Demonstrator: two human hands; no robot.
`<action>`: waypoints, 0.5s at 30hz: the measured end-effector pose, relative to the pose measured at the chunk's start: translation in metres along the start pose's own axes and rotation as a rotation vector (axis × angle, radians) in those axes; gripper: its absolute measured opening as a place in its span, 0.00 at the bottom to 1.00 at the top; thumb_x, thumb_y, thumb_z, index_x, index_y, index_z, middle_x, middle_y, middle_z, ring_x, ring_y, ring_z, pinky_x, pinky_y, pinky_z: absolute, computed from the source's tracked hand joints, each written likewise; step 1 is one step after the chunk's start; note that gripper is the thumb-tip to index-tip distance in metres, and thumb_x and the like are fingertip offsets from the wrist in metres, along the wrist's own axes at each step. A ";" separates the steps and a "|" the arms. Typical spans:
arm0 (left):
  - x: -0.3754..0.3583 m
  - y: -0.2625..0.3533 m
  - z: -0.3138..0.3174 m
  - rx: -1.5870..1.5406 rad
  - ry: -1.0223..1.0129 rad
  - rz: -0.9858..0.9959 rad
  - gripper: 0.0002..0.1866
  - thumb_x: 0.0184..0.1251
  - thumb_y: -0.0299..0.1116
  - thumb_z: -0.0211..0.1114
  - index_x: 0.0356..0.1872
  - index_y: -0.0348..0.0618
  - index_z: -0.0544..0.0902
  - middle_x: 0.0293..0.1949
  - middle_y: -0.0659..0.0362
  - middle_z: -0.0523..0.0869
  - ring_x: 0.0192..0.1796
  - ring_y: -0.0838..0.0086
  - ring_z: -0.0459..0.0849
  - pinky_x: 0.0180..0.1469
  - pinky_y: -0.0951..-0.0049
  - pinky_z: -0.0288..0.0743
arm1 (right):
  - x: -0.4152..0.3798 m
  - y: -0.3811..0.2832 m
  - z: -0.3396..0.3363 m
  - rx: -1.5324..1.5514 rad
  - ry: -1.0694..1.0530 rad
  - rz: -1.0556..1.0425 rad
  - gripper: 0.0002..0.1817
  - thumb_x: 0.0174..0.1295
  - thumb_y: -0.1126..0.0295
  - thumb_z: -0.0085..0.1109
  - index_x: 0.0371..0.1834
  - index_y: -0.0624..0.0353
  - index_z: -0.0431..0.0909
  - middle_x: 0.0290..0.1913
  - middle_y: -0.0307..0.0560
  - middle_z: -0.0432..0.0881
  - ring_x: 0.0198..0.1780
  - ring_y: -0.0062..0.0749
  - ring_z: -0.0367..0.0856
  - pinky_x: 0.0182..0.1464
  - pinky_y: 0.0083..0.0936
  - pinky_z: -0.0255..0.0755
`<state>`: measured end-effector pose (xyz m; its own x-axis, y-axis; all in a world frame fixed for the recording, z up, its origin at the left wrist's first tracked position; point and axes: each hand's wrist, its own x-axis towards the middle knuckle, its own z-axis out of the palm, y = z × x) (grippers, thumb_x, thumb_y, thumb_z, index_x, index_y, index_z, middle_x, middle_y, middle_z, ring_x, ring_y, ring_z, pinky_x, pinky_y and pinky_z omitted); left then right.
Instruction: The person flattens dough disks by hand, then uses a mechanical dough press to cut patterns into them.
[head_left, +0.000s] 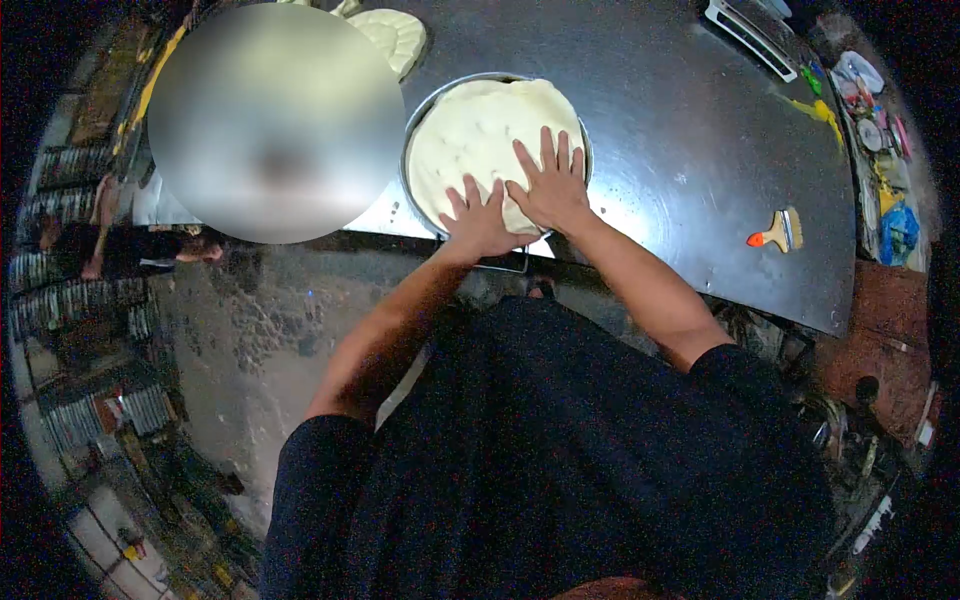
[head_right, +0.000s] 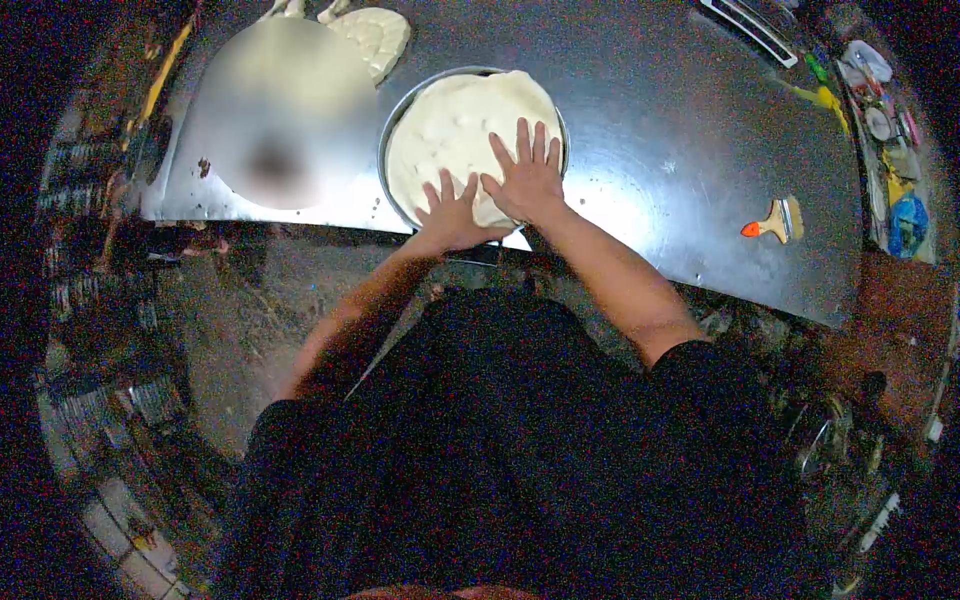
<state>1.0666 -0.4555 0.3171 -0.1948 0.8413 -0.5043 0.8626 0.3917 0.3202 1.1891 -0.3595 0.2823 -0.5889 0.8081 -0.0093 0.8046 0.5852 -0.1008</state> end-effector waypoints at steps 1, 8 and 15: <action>-0.003 -0.011 -0.009 0.097 -0.021 0.113 0.50 0.48 0.65 0.67 0.70 0.47 0.63 0.71 0.34 0.51 0.71 0.30 0.48 0.61 0.32 0.58 | 0.002 0.007 0.004 0.029 -0.013 -0.060 0.40 0.63 0.38 0.41 0.76 0.39 0.49 0.77 0.62 0.36 0.76 0.64 0.29 0.72 0.60 0.29; 0.075 -0.108 0.027 0.062 0.591 0.242 0.47 0.53 0.47 0.69 0.67 0.25 0.57 0.70 0.34 0.55 0.73 0.44 0.50 0.75 0.52 0.42 | 0.093 0.051 -0.042 0.510 0.084 -0.124 0.24 0.58 0.60 0.56 0.58 0.54 0.75 0.61 0.54 0.74 0.62 0.48 0.72 0.61 0.41 0.66; 0.043 -0.057 0.000 0.108 0.349 -0.087 0.43 0.69 0.53 0.49 0.74 0.36 0.44 0.74 0.38 0.34 0.76 0.43 0.36 0.74 0.49 0.37 | 0.086 0.033 0.007 0.111 0.250 -0.346 0.36 0.64 0.64 0.49 0.72 0.69 0.49 0.74 0.63 0.49 0.76 0.54 0.45 0.75 0.44 0.39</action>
<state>1.0090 -0.4413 0.2767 -0.4012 0.8900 -0.2166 0.8761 0.4419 0.1926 1.1645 -0.2712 0.2710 -0.7746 0.5654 0.2835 0.5423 0.8244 -0.1624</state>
